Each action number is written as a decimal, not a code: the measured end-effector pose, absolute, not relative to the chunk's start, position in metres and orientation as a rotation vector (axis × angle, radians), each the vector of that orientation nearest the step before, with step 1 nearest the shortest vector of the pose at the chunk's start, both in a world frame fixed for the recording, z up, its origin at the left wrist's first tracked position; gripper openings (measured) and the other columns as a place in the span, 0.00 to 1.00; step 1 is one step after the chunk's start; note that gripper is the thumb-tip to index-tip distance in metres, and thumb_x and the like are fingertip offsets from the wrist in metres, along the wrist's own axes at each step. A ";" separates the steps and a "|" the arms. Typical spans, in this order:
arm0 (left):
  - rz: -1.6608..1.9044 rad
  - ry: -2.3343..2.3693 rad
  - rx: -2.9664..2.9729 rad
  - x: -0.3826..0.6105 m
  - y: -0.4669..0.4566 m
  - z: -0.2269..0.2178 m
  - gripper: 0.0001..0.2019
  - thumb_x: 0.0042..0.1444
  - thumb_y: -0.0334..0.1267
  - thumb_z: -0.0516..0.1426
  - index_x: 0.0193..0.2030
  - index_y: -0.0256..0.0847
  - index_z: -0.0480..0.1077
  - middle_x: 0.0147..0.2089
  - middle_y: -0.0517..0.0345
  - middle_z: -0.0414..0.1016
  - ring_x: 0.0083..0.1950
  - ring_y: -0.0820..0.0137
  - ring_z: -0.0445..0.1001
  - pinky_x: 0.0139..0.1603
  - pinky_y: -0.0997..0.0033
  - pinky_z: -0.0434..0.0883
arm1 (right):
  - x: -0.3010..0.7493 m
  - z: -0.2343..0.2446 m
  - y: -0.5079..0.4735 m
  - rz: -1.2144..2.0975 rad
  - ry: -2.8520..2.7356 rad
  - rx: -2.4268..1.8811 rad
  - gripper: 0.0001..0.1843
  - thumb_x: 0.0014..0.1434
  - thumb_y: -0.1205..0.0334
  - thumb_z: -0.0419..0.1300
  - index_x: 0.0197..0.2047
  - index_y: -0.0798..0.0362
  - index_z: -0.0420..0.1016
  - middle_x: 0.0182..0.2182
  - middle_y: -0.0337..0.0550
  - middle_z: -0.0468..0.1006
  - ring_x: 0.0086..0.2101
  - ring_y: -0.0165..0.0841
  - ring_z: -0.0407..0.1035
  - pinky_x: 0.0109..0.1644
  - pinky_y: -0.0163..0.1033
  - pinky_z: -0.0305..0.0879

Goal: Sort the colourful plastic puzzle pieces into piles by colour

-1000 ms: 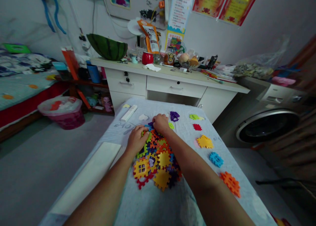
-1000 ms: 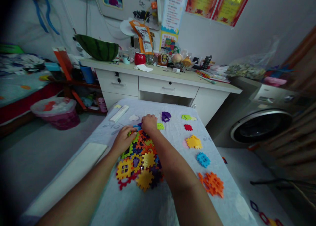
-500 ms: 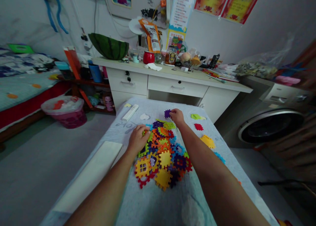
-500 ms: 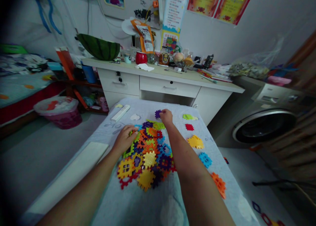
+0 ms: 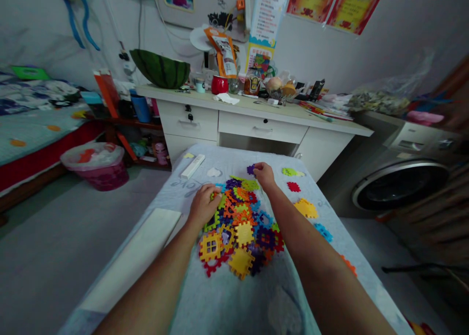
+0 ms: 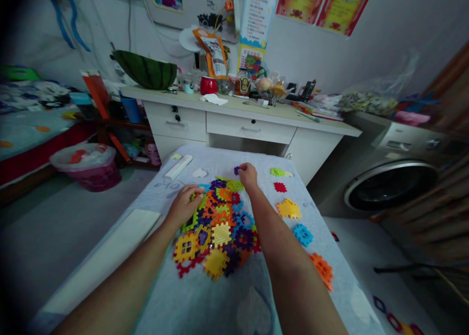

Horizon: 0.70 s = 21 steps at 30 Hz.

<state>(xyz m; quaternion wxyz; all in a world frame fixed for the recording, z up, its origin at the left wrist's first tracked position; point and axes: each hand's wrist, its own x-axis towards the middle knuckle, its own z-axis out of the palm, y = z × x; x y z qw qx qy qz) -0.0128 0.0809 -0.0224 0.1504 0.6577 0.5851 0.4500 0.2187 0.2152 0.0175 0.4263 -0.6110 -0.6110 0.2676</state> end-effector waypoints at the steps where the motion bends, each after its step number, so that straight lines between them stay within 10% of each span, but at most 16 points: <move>1: 1.294 1.680 1.890 -0.013 0.081 -0.022 0.11 0.56 0.43 0.54 0.41 0.44 0.75 0.50 0.54 0.72 0.54 0.63 0.70 0.60 0.59 0.66 | 0.216 0.020 0.211 0.636 -1.606 -1.534 0.09 0.48 0.68 0.58 0.34 0.54 0.76 0.28 0.39 0.78 0.28 0.29 0.69 0.35 0.35 0.65; 21: 1.280 1.690 1.910 -0.012 0.083 -0.023 0.12 0.56 0.42 0.54 0.42 0.42 0.75 0.50 0.52 0.72 0.55 0.62 0.70 0.60 0.58 0.66 | 0.171 0.028 0.187 0.290 -2.281 -1.634 0.10 0.55 0.68 0.58 0.38 0.55 0.82 0.36 0.49 0.82 0.38 0.36 0.73 0.44 0.35 0.63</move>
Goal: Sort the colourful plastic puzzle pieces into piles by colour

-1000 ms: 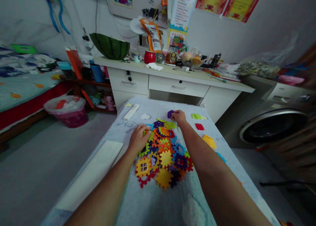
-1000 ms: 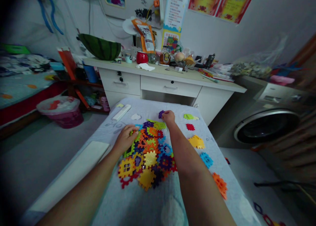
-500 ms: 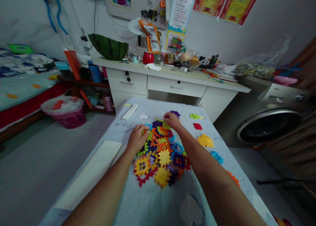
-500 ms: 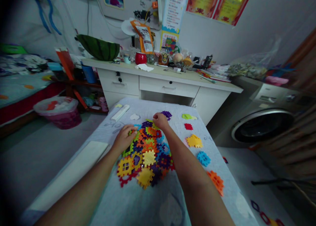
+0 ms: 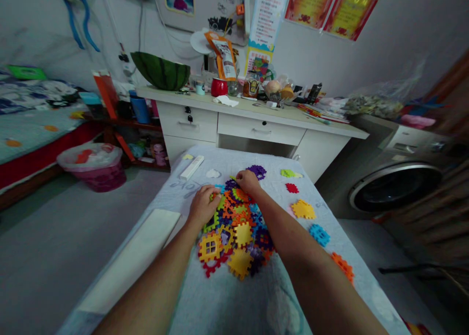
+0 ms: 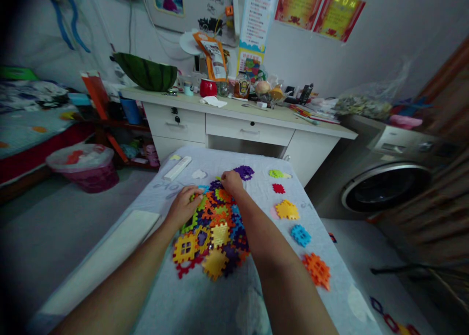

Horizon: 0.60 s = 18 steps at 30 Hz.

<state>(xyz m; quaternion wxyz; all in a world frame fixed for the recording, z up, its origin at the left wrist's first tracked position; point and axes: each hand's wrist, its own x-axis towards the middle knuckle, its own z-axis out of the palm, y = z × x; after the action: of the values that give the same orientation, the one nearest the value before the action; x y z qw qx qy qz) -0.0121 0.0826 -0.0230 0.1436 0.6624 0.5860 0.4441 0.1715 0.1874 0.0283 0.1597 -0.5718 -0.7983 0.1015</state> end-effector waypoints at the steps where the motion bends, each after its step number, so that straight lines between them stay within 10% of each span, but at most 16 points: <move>1: 1.281 1.689 1.912 -0.012 0.083 -0.023 0.12 0.56 0.42 0.54 0.42 0.42 0.75 0.50 0.52 0.72 0.54 0.62 0.70 0.60 0.59 0.66 | 0.171 0.028 0.187 0.282 -2.281 -1.628 0.11 0.56 0.68 0.58 0.37 0.55 0.82 0.37 0.49 0.82 0.39 0.36 0.73 0.44 0.35 0.63; 18: 1.278 1.691 1.898 -0.012 0.081 -0.019 0.12 0.56 0.42 0.54 0.41 0.43 0.75 0.48 0.54 0.72 0.54 0.62 0.71 0.59 0.59 0.66 | 0.245 0.047 0.201 0.626 -1.495 -1.394 0.06 0.48 0.62 0.56 0.26 0.54 0.72 0.20 0.37 0.72 0.24 0.28 0.66 0.29 0.32 0.61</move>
<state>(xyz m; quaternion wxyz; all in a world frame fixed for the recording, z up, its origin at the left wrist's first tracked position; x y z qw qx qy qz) -0.0117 0.0813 -0.0188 0.1479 0.6598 0.5878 0.4442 0.2451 0.2013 0.0467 0.4812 -0.5716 -0.6130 0.2568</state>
